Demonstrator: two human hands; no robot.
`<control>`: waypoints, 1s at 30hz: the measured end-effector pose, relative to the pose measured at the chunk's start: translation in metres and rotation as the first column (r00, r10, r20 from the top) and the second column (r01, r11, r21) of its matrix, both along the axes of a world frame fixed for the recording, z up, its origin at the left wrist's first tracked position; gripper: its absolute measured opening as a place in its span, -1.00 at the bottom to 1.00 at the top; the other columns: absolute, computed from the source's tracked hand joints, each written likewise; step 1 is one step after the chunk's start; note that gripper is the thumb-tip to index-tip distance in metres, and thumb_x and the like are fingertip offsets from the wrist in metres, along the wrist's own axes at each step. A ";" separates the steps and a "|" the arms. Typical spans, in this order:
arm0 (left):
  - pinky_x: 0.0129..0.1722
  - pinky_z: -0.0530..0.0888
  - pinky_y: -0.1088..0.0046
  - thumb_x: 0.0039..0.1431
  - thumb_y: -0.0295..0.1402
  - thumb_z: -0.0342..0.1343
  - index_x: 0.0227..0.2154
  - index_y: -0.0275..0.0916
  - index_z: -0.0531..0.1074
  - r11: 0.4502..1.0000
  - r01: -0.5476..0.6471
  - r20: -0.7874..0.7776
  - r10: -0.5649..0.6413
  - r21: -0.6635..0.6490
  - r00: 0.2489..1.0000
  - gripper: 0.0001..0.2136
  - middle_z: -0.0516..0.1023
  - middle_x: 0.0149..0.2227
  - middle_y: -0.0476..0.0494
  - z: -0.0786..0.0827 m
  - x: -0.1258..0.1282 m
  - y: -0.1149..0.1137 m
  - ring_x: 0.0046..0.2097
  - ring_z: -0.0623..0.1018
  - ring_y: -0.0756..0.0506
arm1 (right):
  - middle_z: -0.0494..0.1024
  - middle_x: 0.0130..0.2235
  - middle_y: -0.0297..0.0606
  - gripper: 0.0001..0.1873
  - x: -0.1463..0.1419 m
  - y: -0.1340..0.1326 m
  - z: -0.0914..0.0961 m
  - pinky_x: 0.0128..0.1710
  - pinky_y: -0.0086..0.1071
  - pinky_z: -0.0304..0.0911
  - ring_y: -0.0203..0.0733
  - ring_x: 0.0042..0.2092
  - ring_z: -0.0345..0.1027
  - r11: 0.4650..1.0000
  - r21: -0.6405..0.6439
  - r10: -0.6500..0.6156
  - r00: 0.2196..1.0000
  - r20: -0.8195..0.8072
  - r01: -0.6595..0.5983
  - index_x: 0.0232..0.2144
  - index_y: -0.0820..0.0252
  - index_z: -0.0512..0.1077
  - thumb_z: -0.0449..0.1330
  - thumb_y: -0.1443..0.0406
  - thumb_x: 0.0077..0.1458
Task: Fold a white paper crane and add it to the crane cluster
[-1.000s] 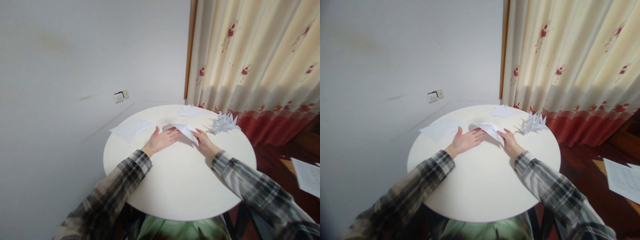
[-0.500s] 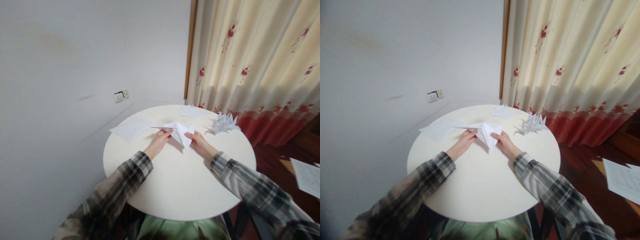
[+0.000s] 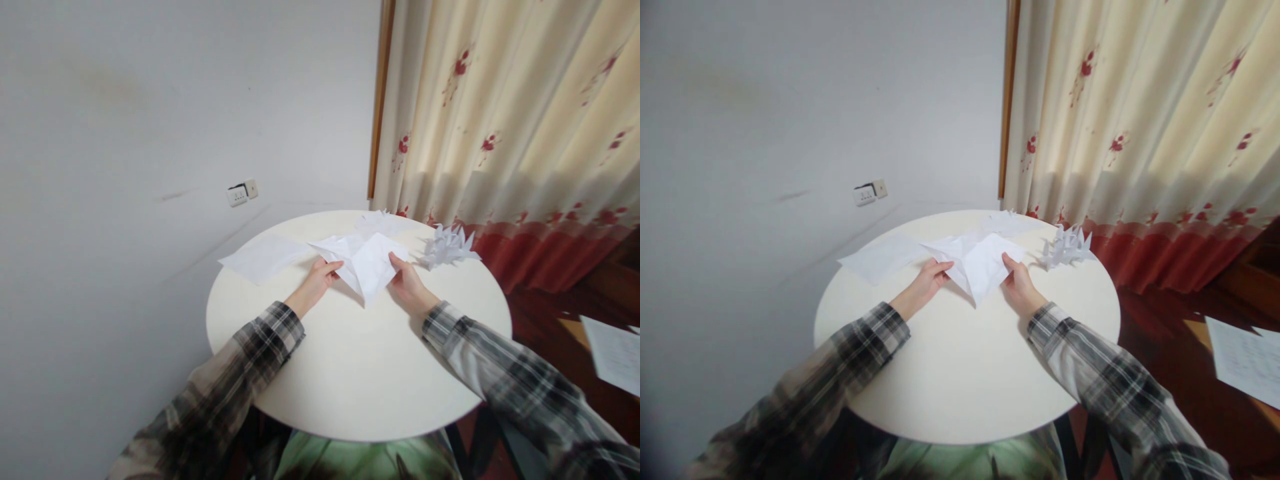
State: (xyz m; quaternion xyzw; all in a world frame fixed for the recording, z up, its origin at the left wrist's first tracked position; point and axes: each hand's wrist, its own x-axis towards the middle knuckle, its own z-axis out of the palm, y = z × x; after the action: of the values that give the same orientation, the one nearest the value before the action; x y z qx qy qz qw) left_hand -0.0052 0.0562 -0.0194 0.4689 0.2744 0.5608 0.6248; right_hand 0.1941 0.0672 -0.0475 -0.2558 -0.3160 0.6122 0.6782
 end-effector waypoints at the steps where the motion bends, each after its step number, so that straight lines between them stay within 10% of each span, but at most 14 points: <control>1: -0.25 0.43 0.47 -0.18 -0.46 0.23 -0.25 -0.35 0.42 1.000 -0.001 -0.005 0.001 0.001 1.000 -0.67 0.54 -0.19 -0.20 0.000 0.000 0.000 -0.21 0.52 -0.08 | 0.57 -0.20 -0.31 -0.73 0.000 0.000 0.000 -0.06 -0.27 0.35 -0.15 -0.09 0.41 1.000 0.009 -0.010 1.000 0.012 0.010 -0.21 0.17 0.41 0.19 0.35 -0.05; 30: -0.08 0.41 0.35 -0.17 -0.47 0.27 -0.25 -0.33 0.45 0.989 -0.114 -0.040 0.110 -0.093 0.993 -0.67 0.51 -0.09 -0.24 -0.006 -0.003 0.003 -0.08 0.48 -0.15 | 0.56 -0.17 -0.26 -0.71 -0.002 -0.011 0.003 -0.22 -0.38 0.36 -0.19 -0.19 0.44 0.999 0.005 -0.041 0.971 0.234 0.041 -0.32 0.19 0.45 0.32 0.33 -0.21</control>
State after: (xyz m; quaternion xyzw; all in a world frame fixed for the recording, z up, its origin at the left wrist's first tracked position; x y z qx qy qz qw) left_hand -0.0087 0.0589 -0.0259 0.4320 0.3375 0.5731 0.6091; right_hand 0.1918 0.0558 -0.0440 -0.3328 -0.3882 0.5636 0.6487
